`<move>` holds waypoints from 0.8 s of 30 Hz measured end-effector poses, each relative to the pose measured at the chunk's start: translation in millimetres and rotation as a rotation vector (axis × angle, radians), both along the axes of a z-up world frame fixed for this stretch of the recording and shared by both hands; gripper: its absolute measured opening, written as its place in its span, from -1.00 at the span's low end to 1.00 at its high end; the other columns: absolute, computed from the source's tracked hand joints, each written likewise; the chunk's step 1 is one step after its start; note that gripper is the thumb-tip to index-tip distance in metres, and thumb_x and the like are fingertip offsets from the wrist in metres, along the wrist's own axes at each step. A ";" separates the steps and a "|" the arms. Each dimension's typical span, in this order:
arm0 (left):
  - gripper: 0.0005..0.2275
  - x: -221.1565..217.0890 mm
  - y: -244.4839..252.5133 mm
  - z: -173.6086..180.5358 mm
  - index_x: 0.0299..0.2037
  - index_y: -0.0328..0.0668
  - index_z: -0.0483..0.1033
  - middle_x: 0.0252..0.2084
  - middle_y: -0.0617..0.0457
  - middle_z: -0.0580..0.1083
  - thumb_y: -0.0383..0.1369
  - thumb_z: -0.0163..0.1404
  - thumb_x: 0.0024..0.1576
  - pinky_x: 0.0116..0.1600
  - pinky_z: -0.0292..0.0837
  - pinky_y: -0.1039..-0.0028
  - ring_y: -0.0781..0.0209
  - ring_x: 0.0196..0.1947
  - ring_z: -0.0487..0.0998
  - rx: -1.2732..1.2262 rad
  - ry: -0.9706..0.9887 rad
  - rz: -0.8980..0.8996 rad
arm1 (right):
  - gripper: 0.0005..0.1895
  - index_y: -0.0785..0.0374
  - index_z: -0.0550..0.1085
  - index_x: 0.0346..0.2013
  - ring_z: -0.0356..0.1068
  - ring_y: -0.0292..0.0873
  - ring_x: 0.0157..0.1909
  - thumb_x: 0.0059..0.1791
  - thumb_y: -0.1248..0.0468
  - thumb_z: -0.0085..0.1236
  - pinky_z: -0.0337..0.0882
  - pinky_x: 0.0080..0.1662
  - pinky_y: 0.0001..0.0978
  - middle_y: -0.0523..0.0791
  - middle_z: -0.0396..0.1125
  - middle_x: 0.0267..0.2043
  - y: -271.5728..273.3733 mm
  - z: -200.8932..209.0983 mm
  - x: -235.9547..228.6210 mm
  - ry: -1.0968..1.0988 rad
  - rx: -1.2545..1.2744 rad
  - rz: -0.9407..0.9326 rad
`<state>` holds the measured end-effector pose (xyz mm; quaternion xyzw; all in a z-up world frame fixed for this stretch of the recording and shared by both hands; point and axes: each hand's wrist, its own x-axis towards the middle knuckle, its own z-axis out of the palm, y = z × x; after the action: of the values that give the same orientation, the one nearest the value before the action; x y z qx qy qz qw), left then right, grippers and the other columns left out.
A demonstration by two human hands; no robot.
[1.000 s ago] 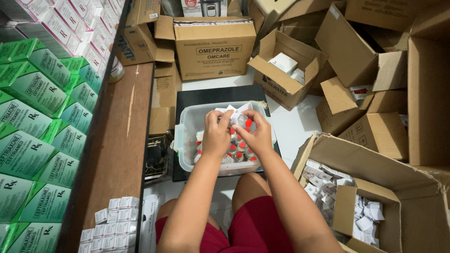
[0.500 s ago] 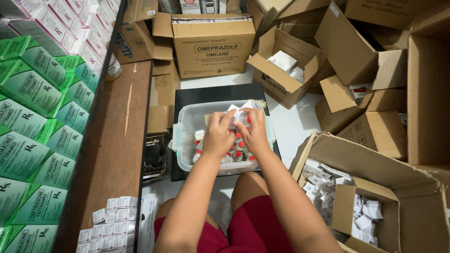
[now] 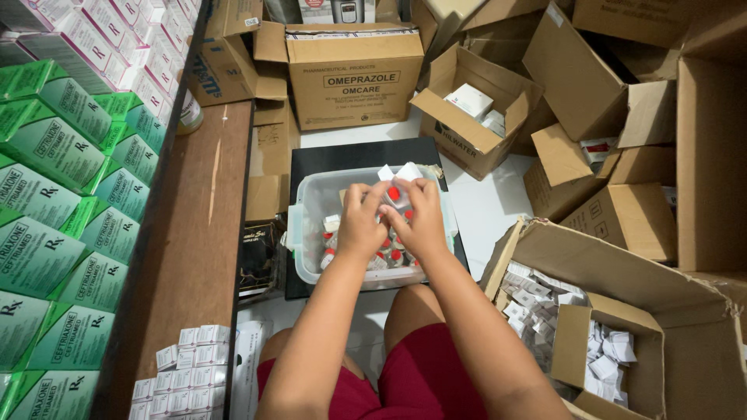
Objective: The person sits on the floor and repeatedly picks small white boxes from a cardboard box, opens them, removes a bottle with a red cap, and places the bottle into a clear plastic container. The empty boxes are returned to the cardboard box. The process is repeated for multiple units.
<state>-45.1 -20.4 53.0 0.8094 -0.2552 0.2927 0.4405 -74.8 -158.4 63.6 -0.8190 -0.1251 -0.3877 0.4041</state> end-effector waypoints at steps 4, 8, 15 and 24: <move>-0.37 1.8 -2.5 -1.7 0.31 -0.08 0.24 -0.03 -0.12 0.37 -0.51 0.21 0.00 0.06 0.42 0.13 -0.18 -0.03 0.45 -0.130 -0.038 -0.077 | -0.54 0.34 0.39 0.05 0.33 0.00 0.05 -0.09 0.31 0.31 0.38 0.10 -0.25 0.00 0.28 0.02 -1.0 -8.9 0.4 0.008 0.155 0.068; -0.32 -0.8 2.9 -2.0 0.30 0.03 0.25 -0.04 -0.15 0.39 -0.49 0.27 -0.07 0.03 0.49 0.20 -0.14 -0.04 0.52 -0.066 0.050 -0.110 | -0.70 0.31 0.40 0.10 0.35 -0.14 0.13 0.07 0.37 0.08 0.40 0.20 -0.34 -0.03 0.29 0.11 -8.6 -22.5 1.8 0.052 0.443 0.237; -0.24 -7.3 2.7 3.5 0.37 -0.21 0.09 -0.01 -0.12 0.41 -0.50 0.20 -0.09 0.11 0.39 0.14 -0.17 0.01 0.47 -0.164 0.038 -0.187 | -0.28 0.29 0.21 0.26 0.20 -0.12 0.12 -0.12 0.44 0.34 0.45 0.06 -0.31 0.01 0.03 0.18 -13.1 -28.7 4.8 0.030 0.446 -0.007; -0.48 -11.0 -0.2 8.6 0.11 0.00 0.49 -0.10 -0.06 0.40 -0.52 0.22 -0.12 0.06 0.44 0.15 -0.14 -0.01 0.48 0.043 -0.024 -0.078 | -0.41 0.38 0.25 0.37 0.28 -0.13 0.32 0.03 0.50 0.08 0.40 0.25 -0.31 0.00 0.23 0.27 -12.9 -33.7 7.2 0.045 0.588 0.330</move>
<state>-56.1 -20.6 61.6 0.8044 -0.2982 0.2795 0.4311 -67.6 -171.3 29.9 -0.6443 -0.1298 -0.3182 0.6832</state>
